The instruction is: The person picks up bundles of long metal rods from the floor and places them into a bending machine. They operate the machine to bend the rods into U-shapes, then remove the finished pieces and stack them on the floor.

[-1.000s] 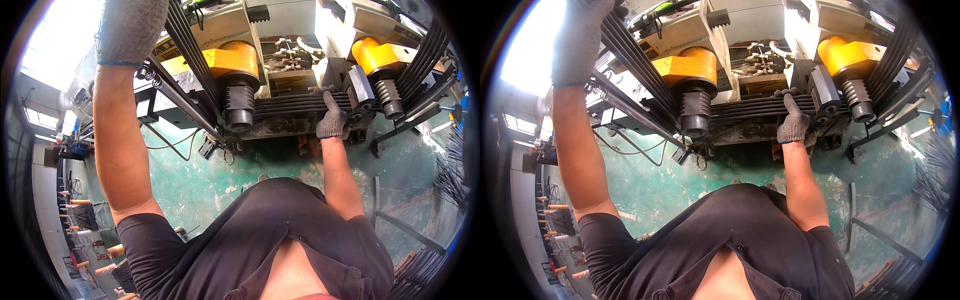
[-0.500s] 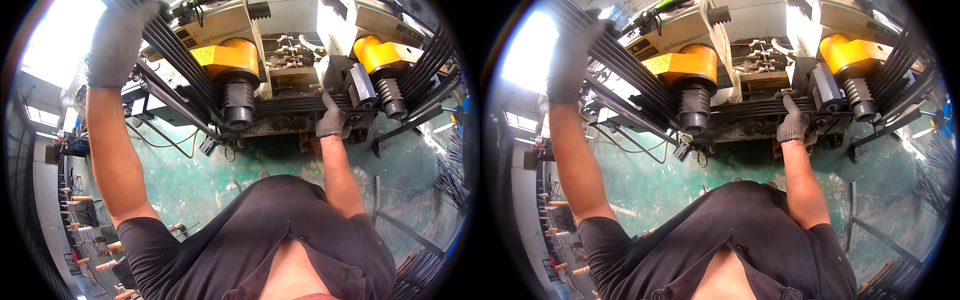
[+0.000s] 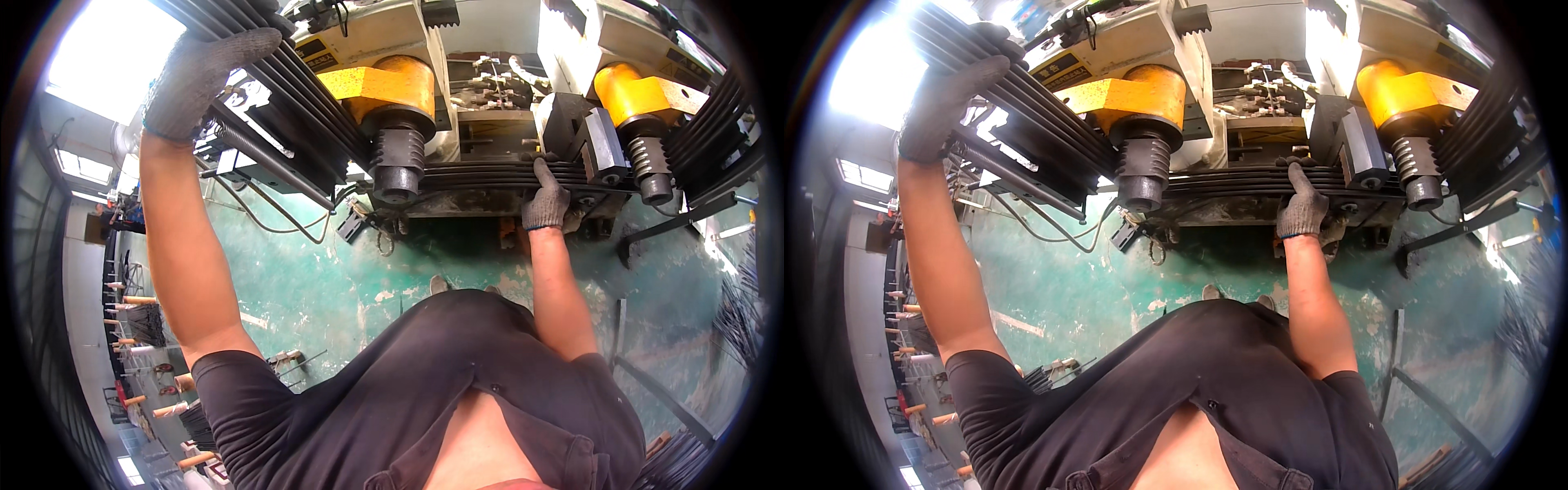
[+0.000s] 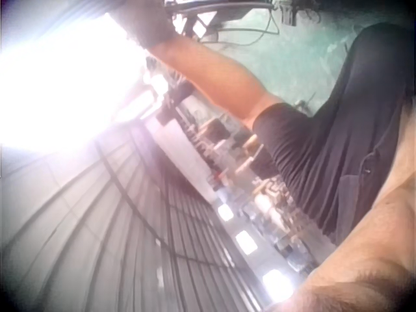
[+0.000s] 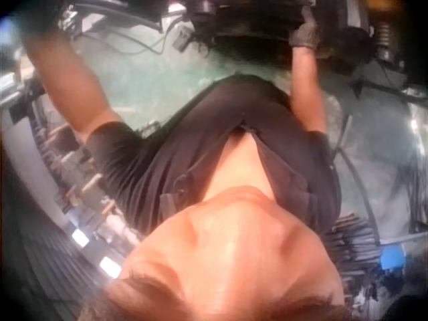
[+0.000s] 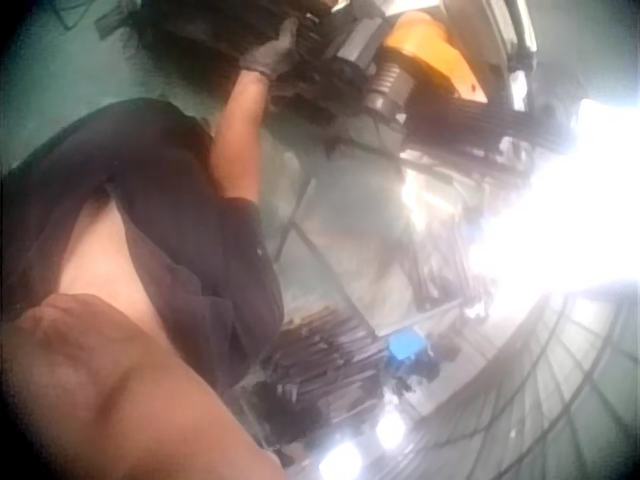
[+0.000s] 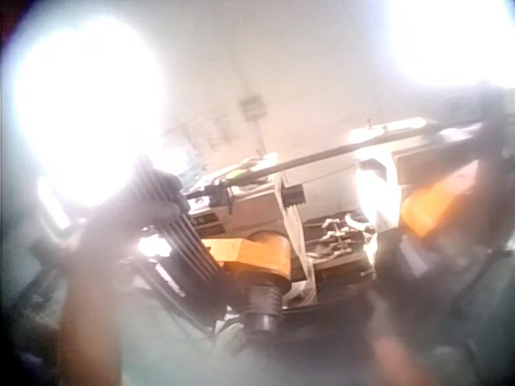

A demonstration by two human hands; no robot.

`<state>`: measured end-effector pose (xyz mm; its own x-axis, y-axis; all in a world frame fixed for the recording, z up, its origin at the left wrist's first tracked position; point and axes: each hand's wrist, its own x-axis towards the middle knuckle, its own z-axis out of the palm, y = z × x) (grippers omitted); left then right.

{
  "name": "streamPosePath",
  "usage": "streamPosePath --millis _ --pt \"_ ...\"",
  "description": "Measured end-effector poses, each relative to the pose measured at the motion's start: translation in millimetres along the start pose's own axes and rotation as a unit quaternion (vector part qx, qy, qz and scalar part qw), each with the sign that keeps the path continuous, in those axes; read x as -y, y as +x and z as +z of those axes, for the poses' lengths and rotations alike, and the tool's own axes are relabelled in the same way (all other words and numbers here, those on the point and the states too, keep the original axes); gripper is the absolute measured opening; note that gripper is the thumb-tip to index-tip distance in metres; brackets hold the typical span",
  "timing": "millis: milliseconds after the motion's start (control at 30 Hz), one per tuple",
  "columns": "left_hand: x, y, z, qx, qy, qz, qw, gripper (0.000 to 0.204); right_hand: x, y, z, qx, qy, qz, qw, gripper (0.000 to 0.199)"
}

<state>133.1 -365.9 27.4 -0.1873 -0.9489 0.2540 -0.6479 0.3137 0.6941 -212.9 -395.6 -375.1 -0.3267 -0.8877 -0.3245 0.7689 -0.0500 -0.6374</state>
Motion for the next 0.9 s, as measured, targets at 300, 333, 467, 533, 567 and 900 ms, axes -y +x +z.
streamPosePath --millis 300,333,467,533,567,900 --pt "4 0 -3 -0.002 0.076 0.008 0.997 0.028 11 -6 5 0.019 0.017 0.043 0.999 0.024" --pt "2 -1 -1 0.001 0.051 0.011 0.999 0.028 14 -8 7 0.017 0.015 0.053 0.998 0.023" --pt "-6 -5 6 -0.029 0.054 0.017 0.998 0.028 17 -10 5 0.022 0.011 0.073 0.997 0.021" --pt "-24 -12 32 -0.114 0.071 -0.046 0.990 0.030 14 -4 -1 0.034 0.017 0.060 0.997 0.022" --pt "-35 -17 41 -0.157 0.079 -0.080 0.981 0.032 12 -2 -3 0.040 0.019 0.055 0.997 0.022" --pt "-33 -12 21 -0.106 0.085 -0.102 0.985 0.032 14 -8 5 0.078 0.010 0.058 0.995 0.024"
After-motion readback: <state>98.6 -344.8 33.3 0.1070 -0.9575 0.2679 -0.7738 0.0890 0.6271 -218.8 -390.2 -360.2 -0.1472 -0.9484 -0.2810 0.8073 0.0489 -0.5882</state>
